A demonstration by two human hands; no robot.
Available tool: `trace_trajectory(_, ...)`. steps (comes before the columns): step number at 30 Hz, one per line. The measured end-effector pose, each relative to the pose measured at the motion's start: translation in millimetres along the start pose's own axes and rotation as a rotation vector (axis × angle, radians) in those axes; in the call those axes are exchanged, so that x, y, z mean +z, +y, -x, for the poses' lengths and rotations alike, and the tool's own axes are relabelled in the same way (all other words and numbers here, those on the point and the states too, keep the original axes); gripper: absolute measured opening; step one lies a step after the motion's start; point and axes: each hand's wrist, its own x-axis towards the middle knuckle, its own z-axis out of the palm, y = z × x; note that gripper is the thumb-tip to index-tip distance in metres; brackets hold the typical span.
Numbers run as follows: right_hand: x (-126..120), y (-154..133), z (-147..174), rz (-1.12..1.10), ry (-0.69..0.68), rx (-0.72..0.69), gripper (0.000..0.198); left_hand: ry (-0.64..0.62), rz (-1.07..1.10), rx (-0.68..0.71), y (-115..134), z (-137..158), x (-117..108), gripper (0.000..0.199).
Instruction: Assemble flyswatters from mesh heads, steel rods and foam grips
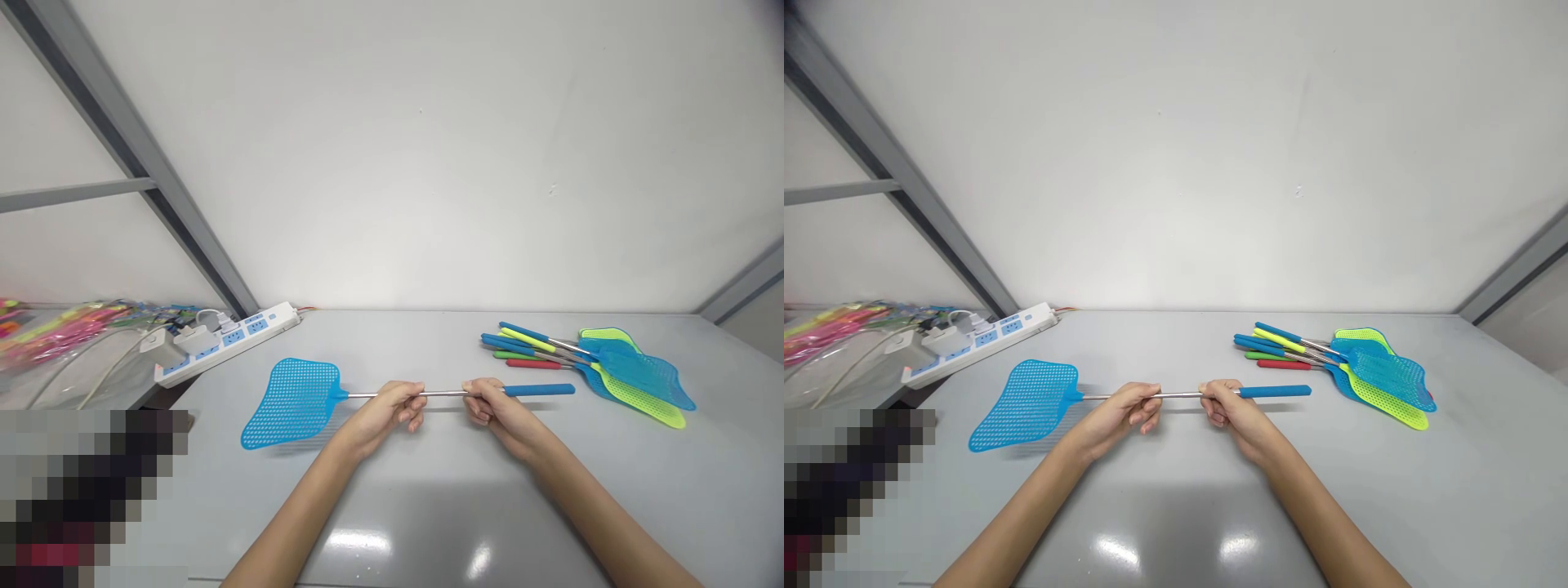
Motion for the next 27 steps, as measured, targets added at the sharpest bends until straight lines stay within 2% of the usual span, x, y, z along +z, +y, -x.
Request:
trace_trajectory(20, -7, -3, 1, 0.045, 0.028, -0.021, 0.034, 0.027, -0.007, 0.025, 3, 2, -1, 0.033)
trace_trajectory(27, -2, 10, -1, -0.095, 0.006, 0.026, 0.033, 0.076, 0.014, 0.013, -8, -1, -1, 0.032)
